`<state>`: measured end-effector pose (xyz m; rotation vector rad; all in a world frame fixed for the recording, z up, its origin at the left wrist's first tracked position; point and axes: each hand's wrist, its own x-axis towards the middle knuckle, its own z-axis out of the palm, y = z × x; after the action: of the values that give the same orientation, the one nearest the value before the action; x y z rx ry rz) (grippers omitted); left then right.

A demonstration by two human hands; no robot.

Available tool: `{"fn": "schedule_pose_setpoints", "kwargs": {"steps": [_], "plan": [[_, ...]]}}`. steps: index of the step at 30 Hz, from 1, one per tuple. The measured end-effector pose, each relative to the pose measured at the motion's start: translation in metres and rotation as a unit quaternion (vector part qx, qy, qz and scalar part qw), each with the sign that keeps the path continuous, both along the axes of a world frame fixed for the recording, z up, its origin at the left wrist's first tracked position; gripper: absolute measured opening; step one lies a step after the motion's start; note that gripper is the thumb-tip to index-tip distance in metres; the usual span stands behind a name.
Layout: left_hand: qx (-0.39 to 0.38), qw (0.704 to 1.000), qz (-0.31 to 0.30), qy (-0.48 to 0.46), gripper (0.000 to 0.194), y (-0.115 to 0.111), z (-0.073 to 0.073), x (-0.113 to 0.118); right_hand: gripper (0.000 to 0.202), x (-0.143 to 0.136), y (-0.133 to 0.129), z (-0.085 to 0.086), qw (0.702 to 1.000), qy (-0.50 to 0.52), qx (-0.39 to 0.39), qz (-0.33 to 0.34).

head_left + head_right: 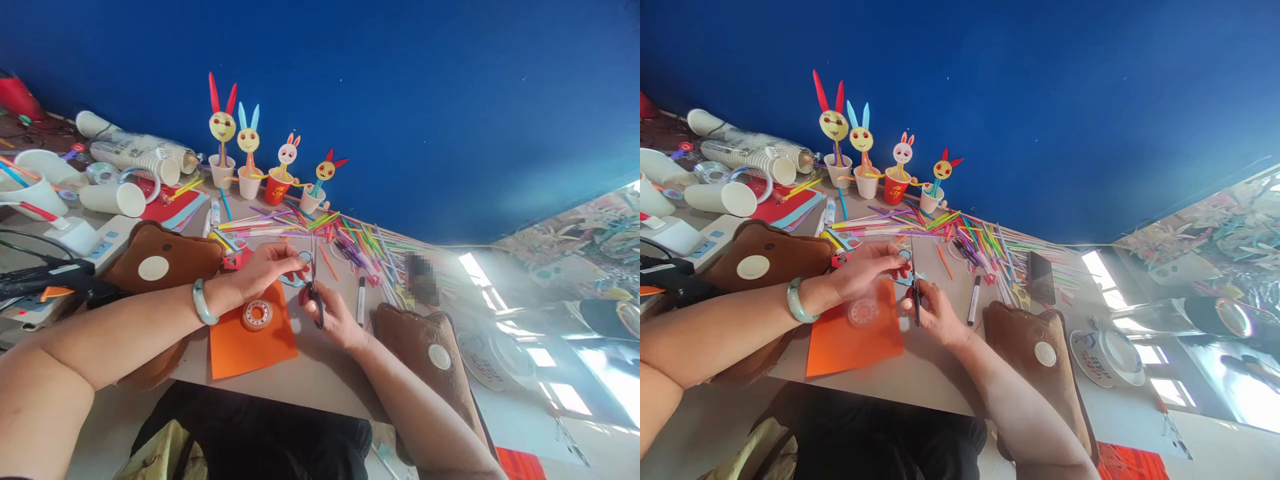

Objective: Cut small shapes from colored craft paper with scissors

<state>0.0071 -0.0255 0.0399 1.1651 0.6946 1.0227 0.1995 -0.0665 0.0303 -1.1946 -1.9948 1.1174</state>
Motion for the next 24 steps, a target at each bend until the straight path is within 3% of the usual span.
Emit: {"fn": "schedule_pose_setpoints", "kwargs": {"steps": [15, 24], "plan": [[0.003, 1.000, -0.002, -0.004, 0.022, 0.0018, -0.0036, -0.0010, 0.065, -0.0015, 0.0002, -0.0010, 1.000, -0.014, -0.008, -0.011], [-0.009, 1.000, 0.011, 0.012, 0.020, 0.0004, 0.0014, -0.0007, 0.062, 0.0001, 0.0012, -0.0052, 1.000, -0.011, 0.003, -0.017]]}}
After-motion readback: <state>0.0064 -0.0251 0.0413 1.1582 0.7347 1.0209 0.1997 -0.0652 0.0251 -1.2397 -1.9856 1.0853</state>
